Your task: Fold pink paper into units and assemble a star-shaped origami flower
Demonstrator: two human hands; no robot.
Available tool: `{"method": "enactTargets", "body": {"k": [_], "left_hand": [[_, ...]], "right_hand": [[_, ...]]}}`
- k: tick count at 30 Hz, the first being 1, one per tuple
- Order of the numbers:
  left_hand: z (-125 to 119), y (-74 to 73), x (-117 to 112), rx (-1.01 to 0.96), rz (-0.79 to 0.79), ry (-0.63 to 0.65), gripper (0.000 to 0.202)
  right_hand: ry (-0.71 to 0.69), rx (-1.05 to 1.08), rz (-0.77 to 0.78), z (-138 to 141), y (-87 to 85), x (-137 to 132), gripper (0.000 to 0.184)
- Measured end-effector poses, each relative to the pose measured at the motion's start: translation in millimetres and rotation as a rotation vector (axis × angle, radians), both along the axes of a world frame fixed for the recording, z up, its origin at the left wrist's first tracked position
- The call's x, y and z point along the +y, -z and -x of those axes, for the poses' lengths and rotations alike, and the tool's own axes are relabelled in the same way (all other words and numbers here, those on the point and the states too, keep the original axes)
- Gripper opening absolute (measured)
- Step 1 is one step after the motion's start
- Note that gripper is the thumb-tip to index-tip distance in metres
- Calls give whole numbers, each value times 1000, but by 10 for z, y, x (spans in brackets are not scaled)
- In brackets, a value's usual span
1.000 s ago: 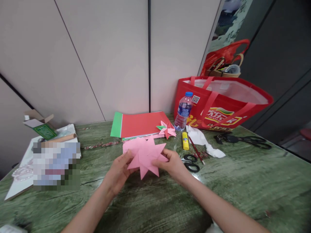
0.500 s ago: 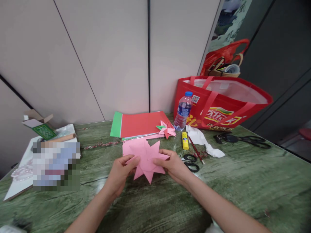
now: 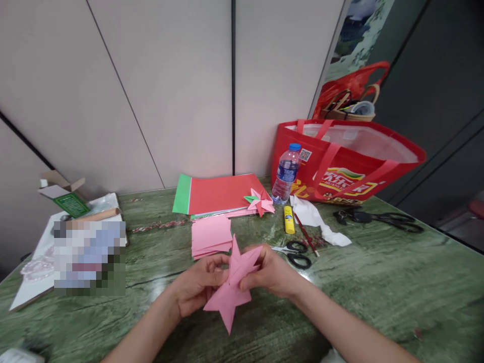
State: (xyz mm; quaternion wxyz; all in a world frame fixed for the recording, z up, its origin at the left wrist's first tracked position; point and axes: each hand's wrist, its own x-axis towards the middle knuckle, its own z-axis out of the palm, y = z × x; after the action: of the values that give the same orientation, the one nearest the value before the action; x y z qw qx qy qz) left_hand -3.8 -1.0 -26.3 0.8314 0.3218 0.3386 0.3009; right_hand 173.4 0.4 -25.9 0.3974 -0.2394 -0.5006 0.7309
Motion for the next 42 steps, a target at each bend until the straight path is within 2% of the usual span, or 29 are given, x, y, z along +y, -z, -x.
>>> {"method": "enactTargets", "body": {"k": [2,6,7,9,13,17,21,23,27,32,35,37,39,42], "left_hand": [[2,-8,17,6,-20,-44,34],[6,-73,87,35,-73,-329,27],[5,-85,100,22,-82,-366,29],[-9,-97,106,2,-107,-355,33],[-65,-99,55,70,-220,-267,28],[-66,-115,34,262,-372,-367,21],[6,-115,75,526,-532,-428,18],[30,-110,89,573,-576,-429,18],[36,-105,84,394,-453,-371,18],[29,-111,27,99,-239,-217,19],[23,-130,-15,26,-187,-118,26],[7,-137,-27,18,-170,-92,30],[-18,-130,-13,71,-164,-180,33],[-50,-98,41,238,-204,-479,45]], "right_hand": [[37,-6,-2,7,5,20,21],[328,68,114,30,58,122,27],[385,95,158,35,70,147,28],[449,140,216,42,85,180,32],[451,128,221,50,85,180,37],[377,74,187,47,92,170,35],[425,93,164,22,108,200,29],[432,104,156,11,111,211,25],[366,135,182,-6,97,206,23],[138,221,269,-34,63,150,26],[28,241,305,-33,53,105,29],[5,243,305,-16,59,96,30],[83,232,286,9,76,117,28],[420,174,186,23,111,190,22]]}}
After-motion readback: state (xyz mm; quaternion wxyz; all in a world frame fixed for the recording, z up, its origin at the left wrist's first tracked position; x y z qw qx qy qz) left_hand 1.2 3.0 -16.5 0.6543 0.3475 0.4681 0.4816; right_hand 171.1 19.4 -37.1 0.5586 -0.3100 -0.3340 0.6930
